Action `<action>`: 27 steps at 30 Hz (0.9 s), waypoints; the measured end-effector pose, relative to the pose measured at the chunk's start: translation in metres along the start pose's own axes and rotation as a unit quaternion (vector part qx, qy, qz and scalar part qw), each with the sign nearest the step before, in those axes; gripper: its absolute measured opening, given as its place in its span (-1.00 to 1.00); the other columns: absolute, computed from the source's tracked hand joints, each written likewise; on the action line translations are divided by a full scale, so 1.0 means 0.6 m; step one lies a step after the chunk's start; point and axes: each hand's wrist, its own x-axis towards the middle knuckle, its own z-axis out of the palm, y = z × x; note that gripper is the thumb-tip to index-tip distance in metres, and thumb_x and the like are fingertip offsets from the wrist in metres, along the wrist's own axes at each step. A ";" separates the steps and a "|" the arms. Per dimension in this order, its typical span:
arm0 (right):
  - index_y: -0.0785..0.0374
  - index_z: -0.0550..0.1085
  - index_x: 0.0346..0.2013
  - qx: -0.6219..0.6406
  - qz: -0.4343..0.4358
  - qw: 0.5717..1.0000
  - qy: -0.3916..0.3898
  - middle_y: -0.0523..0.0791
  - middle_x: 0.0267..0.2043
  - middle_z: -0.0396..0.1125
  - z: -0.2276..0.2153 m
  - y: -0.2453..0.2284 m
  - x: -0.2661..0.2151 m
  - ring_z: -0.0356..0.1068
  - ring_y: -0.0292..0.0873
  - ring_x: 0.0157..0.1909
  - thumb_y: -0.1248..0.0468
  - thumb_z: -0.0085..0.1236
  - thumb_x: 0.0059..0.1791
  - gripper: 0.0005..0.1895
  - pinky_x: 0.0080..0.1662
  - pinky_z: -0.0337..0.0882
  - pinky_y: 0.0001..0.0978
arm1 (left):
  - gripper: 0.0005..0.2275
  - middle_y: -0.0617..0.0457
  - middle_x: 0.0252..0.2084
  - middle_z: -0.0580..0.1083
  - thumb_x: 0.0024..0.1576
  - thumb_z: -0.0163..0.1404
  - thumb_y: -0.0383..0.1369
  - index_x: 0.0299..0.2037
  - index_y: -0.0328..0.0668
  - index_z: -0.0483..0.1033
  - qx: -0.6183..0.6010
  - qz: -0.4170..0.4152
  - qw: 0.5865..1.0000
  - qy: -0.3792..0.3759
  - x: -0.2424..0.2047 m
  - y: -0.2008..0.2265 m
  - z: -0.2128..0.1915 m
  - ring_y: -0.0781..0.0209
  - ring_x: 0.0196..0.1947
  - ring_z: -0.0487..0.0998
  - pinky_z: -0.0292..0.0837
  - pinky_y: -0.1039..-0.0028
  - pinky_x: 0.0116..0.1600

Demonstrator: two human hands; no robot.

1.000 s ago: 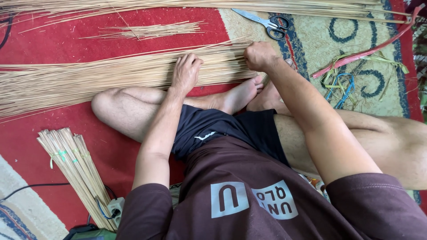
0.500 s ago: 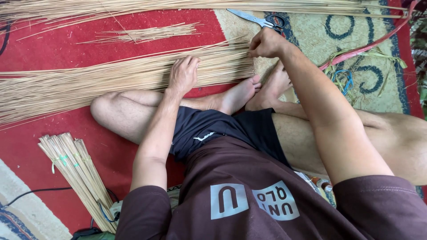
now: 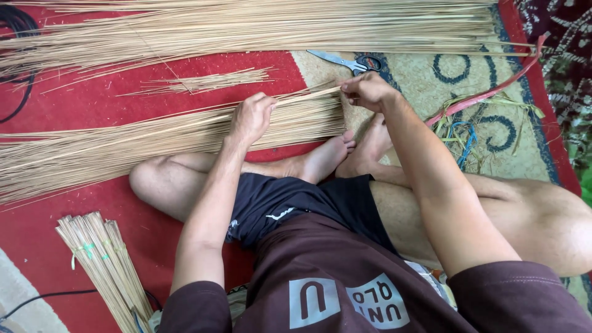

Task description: Sorting, aligning, and trimming wooden sticks with scissors while sitting on the floor.

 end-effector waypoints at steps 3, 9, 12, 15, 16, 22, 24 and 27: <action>0.44 0.60 -0.15 -0.067 0.005 0.998 0.004 0.11 -0.37 0.48 -0.029 0.036 0.026 0.52 -0.15 -0.39 0.47 0.38 -0.15 -0.73 -0.34 0.59 -0.46 | -0.92 -0.04 -0.24 0.50 0.22 0.05 -0.41 -0.19 -0.02 0.61 -0.016 0.003 1.000 -0.024 -0.006 0.000 0.008 -0.27 -0.27 0.60 0.57 0.03 -0.21; 0.36 0.62 -0.25 -0.164 0.029 0.986 0.017 0.10 -0.40 0.51 -0.030 0.080 0.068 0.57 -0.07 -0.44 0.50 0.40 -0.20 -0.76 -0.38 0.61 -0.43 | -0.94 0.06 -0.27 0.45 0.18 0.10 -0.36 -0.22 0.06 0.64 0.028 0.004 1.000 -0.004 -0.047 -0.028 0.063 -0.08 -0.22 0.57 0.54 0.17 -0.18; 0.27 0.65 -0.30 -0.233 0.025 0.972 0.012 0.09 -0.41 0.51 -0.019 0.074 0.062 0.58 -0.04 -0.41 0.47 0.42 -0.20 -0.79 -0.34 0.62 -0.36 | -0.95 0.13 -0.29 0.45 0.12 0.16 -0.38 -0.27 0.05 0.65 0.076 0.039 0.996 0.026 -0.057 -0.032 0.078 0.07 -0.18 0.52 0.49 0.28 -0.10; 0.05 0.69 -0.41 -0.410 -0.008 0.912 0.026 0.01 -0.52 0.49 -0.032 0.065 0.070 0.55 -0.05 -0.49 0.27 0.57 -0.32 -0.77 -0.41 0.61 -0.30 | -0.75 0.08 -0.13 0.43 0.01 0.28 -0.37 -0.11 -0.09 0.62 0.089 0.062 0.993 0.054 -0.058 -0.009 0.055 0.03 -0.05 0.45 0.41 0.21 -0.01; 0.05 0.69 -0.41 -0.411 -0.007 0.911 0.023 0.01 -0.52 0.49 -0.035 0.054 0.077 0.55 -0.05 -0.49 0.27 0.57 -0.32 -0.77 -0.41 0.61 -0.30 | -0.75 0.08 -0.13 0.43 0.01 0.28 -0.37 -0.11 -0.09 0.62 0.089 0.058 0.993 0.054 -0.055 -0.024 0.057 0.03 -0.05 0.45 0.41 0.21 -0.01; 0.07 0.68 -0.29 -0.615 -0.147 0.768 0.103 0.10 -0.33 0.50 0.024 0.024 0.081 0.53 0.30 -0.23 0.08 0.06 -0.10 -0.71 -0.25 0.55 0.12 | -0.75 0.03 -0.01 0.35 0.14 0.12 -0.47 0.03 -0.16 0.54 0.136 -0.033 0.983 0.116 -0.046 -0.164 0.051 -0.04 0.00 0.40 0.40 0.15 -0.02; 0.05 0.67 -0.08 -0.650 -0.294 0.698 0.060 -0.03 -0.04 0.46 0.055 0.029 0.068 0.49 0.16 0.00 0.09 -0.05 0.03 -0.64 -0.06 0.55 -0.01 | -0.73 0.02 0.02 0.33 0.14 0.11 -0.47 0.05 -0.17 0.52 0.196 -0.067 0.974 0.094 -0.057 -0.185 0.031 -0.03 0.05 0.39 0.36 0.15 0.09; 0.06 0.49 0.24 -0.696 -0.278 0.661 0.013 -0.07 0.18 0.25 0.093 0.033 0.037 0.27 0.08 0.30 -0.11 -0.02 0.09 -0.47 0.20 0.38 0.06 | -0.77 0.06 -0.09 0.37 0.11 0.16 -0.41 -0.02 -0.12 0.56 0.177 -0.054 0.978 0.092 -0.079 -0.250 0.061 0.01 0.00 0.44 0.37 0.18 0.11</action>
